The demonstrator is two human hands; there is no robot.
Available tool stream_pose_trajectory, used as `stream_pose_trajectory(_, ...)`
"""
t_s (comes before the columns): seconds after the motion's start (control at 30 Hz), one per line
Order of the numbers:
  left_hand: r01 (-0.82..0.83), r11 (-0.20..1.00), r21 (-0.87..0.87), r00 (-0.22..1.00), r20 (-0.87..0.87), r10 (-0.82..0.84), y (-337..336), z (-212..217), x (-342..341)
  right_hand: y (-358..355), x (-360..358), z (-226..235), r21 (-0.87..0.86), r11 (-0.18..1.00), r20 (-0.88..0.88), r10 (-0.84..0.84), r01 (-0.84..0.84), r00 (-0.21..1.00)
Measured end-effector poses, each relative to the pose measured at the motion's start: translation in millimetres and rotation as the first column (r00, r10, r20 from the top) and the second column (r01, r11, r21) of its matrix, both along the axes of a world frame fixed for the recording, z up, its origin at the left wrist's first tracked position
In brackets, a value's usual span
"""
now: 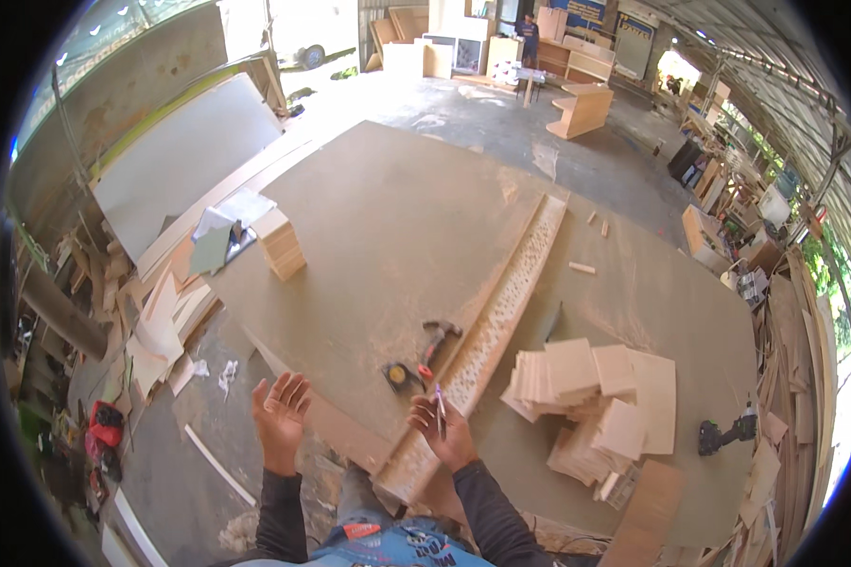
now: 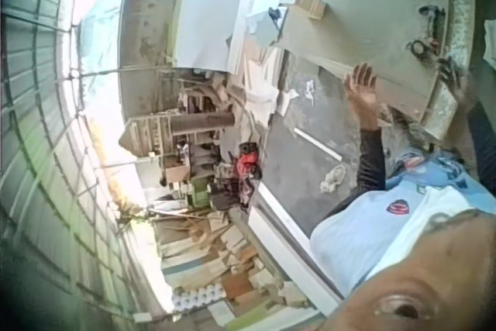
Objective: The person marks lines on small square wood panels using a purple marker and a square template, handling one piece at a time and placing the marked panels into a stack.
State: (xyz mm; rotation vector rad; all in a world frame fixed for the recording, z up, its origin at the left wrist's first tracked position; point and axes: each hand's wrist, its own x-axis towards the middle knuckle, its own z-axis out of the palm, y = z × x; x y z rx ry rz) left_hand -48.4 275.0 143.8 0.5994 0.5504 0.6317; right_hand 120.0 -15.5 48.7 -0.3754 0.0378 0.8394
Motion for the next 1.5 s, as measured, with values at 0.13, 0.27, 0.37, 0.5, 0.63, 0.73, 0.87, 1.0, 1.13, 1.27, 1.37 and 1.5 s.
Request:
stream_pose_trajectory(0.13, 0.002, 0.989, -0.148, 0.998, -0.061, -0.011, 144, -74, 37, 138, 73, -12, -0.088, 0.995, 0.162, 0.052, -0.038, 0.985)
stream_pose_trajectory(0.27, 0.016, 0.98, -0.199, 0.992, -0.119, -0.04, 263, -111, 101, 283, 144, -8, -0.17, 0.985, 0.218, 0.027, 0.011, 0.976)
stream_pose_trajectory(0.37, 0.044, 0.99, -0.135, 0.976, -0.204, -0.072, 333, -130, 148, 384, 183, -21, -0.182, 0.98, 0.199, -0.041, 0.078, 0.979)
stream_pose_trajectory(0.5, 0.063, 0.997, -0.036, 0.966, -0.249, -0.07, 386, -123, 199, 483, 224, -21, -0.186, 0.971, 0.146, -0.122, 0.148, 0.982)
stream_pose_trajectory(0.63, 0.129, 0.99, -0.057, 0.932, -0.335, -0.141, 401, -104, 220, 546, 252, -43, -0.227, 0.956, 0.154, -0.153, 0.186, 0.976)
stream_pose_trajectory(0.73, 0.264, 0.964, -0.008, 0.938, -0.232, -0.259, 398, -83, 221, 572, 268, -80, -0.323, 0.938, 0.115, -0.089, 0.122, 0.989)
stream_pose_trajectory(0.87, 0.269, 0.962, -0.034, 0.937, -0.222, -0.27, 385, -93, 249, 568, 304, -134, -0.34, 0.936, 0.186, -0.031, 0.094, 0.982)
stream_pose_trajectory(1.0, 0.258, 0.966, -0.013, 0.933, -0.255, -0.253, 395, -113, 261, 597, 295, -117, -0.456, 0.889, 0.179, 0.048, 0.04, 0.983)
stream_pose_trajectory(1.13, 0.23, 0.972, 0.053, 0.923, -0.33, -0.201, 378, -114, 272, 587, 294, -105, -0.506, 0.862, 0.189, 0.123, -0.01, 0.974)
stream_pose_trajectory(1.27, 0.257, 0.96, 0.11, 0.93, -0.297, -0.215, 381, -112, 257, 578, 267, -93, -0.531, 0.846, 0.155, 0.156, -0.051, 0.975)
stream_pose_trajectory(1.37, 0.296, 0.95, 0.099, 0.911, -0.329, -0.25, 352, -112, 256, 536, 267, -114, -0.589, 0.808, 0.247, 0.181, -0.001, 0.952)
stream_pose_trajectory(1.5, 0.241, 0.961, 0.137, 0.945, -0.261, -0.2, 314, -124, 225, 490, 225, -122, -0.547, 0.837, 0.296, 0.215, -0.019, 0.931)
